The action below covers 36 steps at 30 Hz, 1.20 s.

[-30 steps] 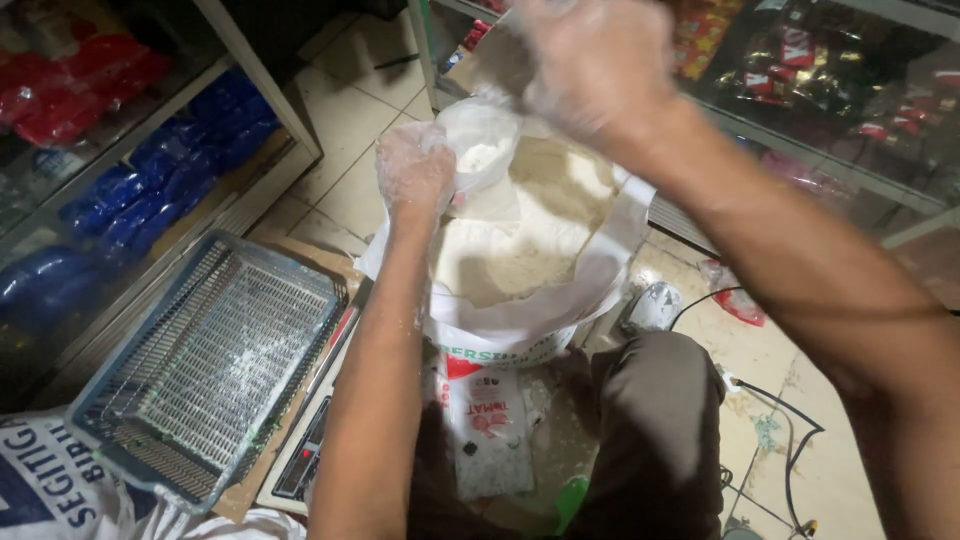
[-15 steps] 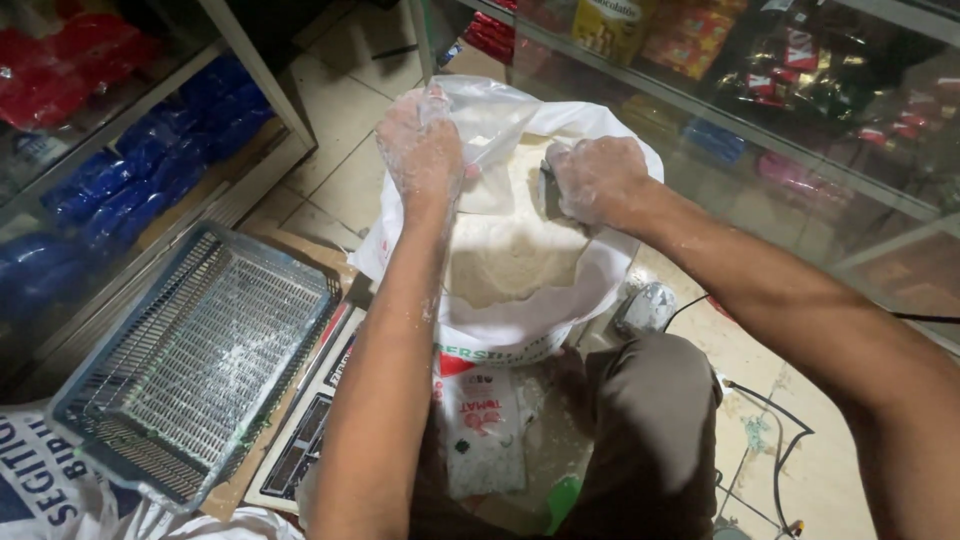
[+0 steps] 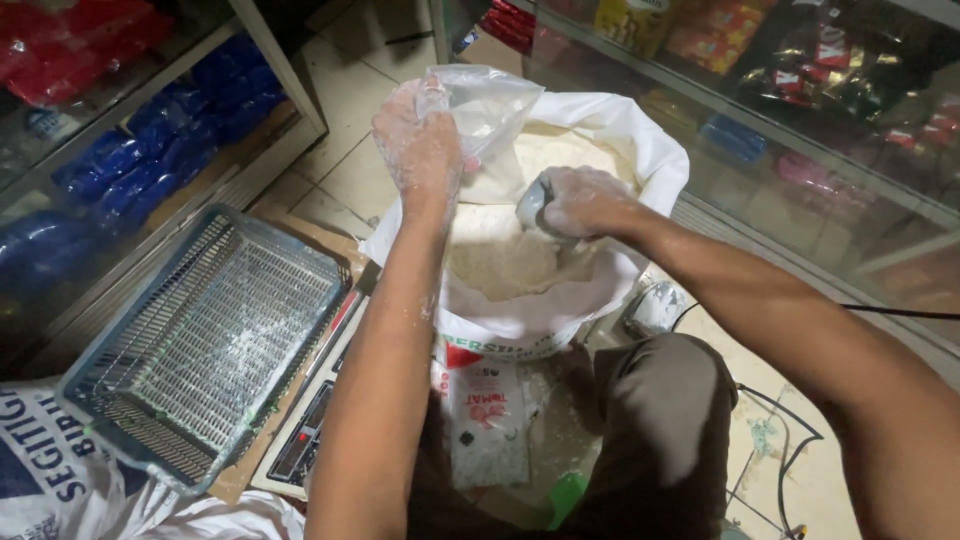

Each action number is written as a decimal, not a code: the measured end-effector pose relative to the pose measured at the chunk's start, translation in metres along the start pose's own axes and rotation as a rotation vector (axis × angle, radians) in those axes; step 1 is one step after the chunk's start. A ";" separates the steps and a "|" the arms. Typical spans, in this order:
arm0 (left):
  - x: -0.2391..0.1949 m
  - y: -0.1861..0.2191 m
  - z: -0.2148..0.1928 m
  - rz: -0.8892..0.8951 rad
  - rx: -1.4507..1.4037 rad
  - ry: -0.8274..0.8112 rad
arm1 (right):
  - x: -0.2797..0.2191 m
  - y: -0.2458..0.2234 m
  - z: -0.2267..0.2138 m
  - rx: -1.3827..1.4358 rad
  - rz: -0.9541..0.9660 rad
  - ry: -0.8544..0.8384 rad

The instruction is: Portioning and packaging flour from large sacks into smaller bags using a scoop and a digital scale.

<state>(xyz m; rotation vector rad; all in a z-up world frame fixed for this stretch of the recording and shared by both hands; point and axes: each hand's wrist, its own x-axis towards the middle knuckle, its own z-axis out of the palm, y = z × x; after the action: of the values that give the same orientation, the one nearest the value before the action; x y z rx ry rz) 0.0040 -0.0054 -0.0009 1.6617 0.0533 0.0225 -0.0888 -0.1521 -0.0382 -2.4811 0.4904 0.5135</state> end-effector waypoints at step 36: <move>-0.021 0.002 0.000 0.223 0.292 -0.077 | 0.024 0.086 -0.042 0.457 0.109 0.272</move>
<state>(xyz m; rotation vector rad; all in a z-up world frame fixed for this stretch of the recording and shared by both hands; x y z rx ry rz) -0.0166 -0.0064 0.0018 1.9518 -0.1958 0.1251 -0.0952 -0.2489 -0.0546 -2.0947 0.7601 0.0844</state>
